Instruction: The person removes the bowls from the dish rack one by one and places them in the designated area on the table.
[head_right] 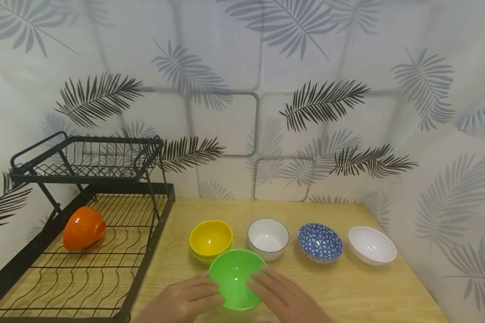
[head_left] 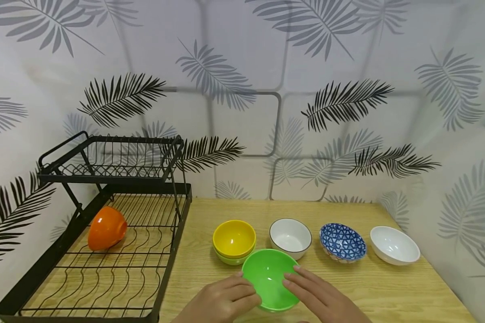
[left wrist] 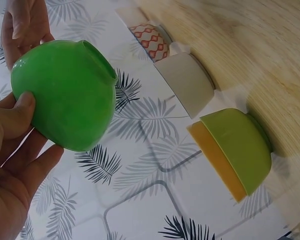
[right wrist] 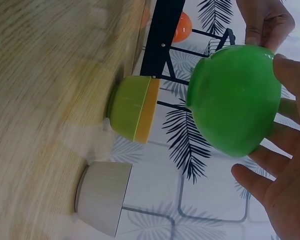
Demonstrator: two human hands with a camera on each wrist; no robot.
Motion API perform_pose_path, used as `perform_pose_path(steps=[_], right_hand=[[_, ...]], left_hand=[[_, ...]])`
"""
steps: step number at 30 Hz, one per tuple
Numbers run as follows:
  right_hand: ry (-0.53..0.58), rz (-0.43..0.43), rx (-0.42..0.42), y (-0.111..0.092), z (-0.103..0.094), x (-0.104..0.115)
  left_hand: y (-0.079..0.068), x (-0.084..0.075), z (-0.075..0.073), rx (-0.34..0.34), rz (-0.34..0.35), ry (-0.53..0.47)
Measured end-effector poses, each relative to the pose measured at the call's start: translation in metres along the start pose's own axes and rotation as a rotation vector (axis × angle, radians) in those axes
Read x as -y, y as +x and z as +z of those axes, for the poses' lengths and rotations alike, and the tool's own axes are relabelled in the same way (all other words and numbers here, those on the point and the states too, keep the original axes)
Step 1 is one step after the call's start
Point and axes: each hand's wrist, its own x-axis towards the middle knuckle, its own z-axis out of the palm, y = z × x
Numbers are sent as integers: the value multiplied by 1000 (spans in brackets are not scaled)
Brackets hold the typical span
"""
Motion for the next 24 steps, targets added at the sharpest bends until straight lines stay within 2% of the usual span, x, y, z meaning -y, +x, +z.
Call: perform_pose_path(steps=[6,14,24], right_hand=[[-33,-50,-3,0,3,0],[-1,-115,-55,3,5,-2],[64,-139,-123,4,4,-1]], left_hand=[[2,0,1,-57,68,46],[1,-2,0,-28,48,-52],[2,-1,0,-43,69,-40]])
